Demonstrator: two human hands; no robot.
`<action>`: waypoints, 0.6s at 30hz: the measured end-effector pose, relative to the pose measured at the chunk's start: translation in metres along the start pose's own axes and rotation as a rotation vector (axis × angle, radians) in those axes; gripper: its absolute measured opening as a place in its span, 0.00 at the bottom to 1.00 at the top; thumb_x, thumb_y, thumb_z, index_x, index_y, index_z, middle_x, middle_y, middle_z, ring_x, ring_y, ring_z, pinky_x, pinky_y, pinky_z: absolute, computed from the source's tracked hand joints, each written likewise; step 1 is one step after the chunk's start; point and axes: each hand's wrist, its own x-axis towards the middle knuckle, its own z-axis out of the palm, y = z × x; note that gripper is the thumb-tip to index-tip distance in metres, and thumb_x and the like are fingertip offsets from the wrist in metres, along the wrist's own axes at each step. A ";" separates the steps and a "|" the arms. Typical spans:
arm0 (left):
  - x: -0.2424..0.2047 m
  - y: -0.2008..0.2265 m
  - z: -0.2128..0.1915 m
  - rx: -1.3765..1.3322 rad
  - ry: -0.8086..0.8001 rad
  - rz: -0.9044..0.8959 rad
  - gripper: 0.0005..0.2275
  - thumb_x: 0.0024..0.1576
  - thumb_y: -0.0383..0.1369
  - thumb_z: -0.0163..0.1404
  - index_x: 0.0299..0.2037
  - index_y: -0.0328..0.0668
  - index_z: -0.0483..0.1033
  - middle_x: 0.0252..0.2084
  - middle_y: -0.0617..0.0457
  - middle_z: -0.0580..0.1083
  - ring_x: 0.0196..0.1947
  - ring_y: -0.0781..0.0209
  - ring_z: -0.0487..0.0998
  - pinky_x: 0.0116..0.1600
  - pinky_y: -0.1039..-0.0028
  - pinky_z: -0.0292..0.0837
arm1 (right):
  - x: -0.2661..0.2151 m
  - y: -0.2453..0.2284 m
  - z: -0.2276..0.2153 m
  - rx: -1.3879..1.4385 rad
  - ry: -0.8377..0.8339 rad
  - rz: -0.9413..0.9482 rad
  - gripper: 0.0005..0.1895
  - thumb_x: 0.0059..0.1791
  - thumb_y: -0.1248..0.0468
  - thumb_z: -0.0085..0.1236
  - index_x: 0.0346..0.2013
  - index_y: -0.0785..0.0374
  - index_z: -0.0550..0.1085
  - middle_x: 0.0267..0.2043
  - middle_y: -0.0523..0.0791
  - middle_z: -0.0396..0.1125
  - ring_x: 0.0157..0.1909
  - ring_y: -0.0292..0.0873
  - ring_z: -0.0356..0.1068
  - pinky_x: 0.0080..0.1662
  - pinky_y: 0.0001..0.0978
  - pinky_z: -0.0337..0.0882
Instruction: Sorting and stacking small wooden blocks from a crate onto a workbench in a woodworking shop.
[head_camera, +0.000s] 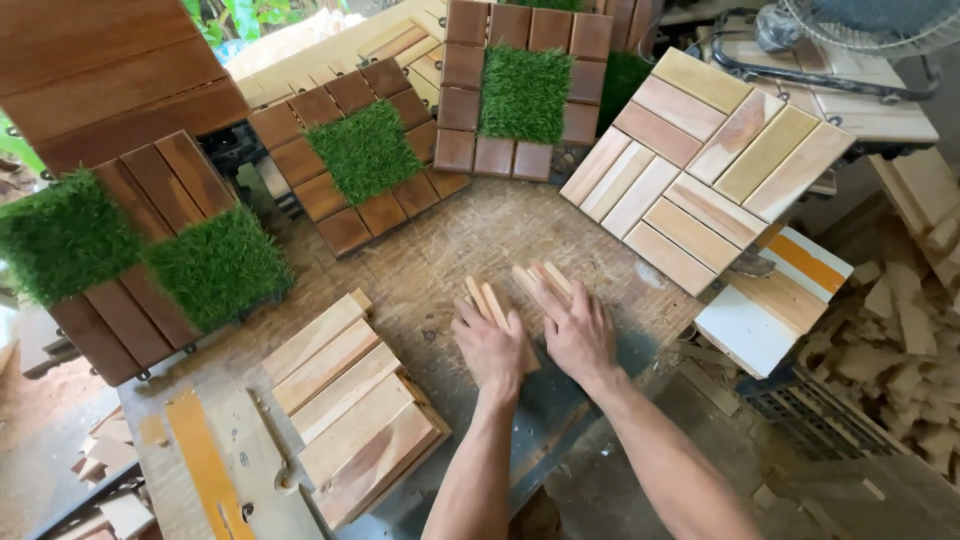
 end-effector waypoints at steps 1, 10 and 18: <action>0.009 0.010 -0.003 -0.002 0.003 -0.005 0.44 0.46 0.43 0.64 0.70 0.25 0.55 0.51 0.32 0.67 0.50 0.27 0.75 0.55 0.49 0.75 | 0.011 -0.002 -0.007 -0.001 -0.001 -0.006 0.30 0.47 0.56 0.57 0.65 0.33 0.70 0.60 0.50 0.63 0.56 0.59 0.70 0.53 0.51 0.74; 0.003 -0.006 -0.001 -0.071 -0.200 -0.016 0.53 0.42 0.39 0.69 0.73 0.22 0.45 0.53 0.28 0.63 0.51 0.20 0.73 0.55 0.41 0.74 | 0.014 0.024 0.012 0.020 0.022 -0.045 0.29 0.45 0.54 0.61 0.62 0.32 0.72 0.52 0.47 0.61 0.49 0.58 0.70 0.48 0.52 0.73; -0.014 0.002 -0.051 -1.242 -0.535 -0.329 0.42 0.48 0.32 0.66 0.74 0.39 0.56 0.57 0.37 0.71 0.54 0.48 0.73 0.56 0.52 0.74 | -0.007 -0.043 -0.095 1.412 -0.374 0.473 0.42 0.40 0.63 0.68 0.69 0.61 0.67 0.63 0.54 0.64 0.61 0.54 0.64 0.57 0.54 0.72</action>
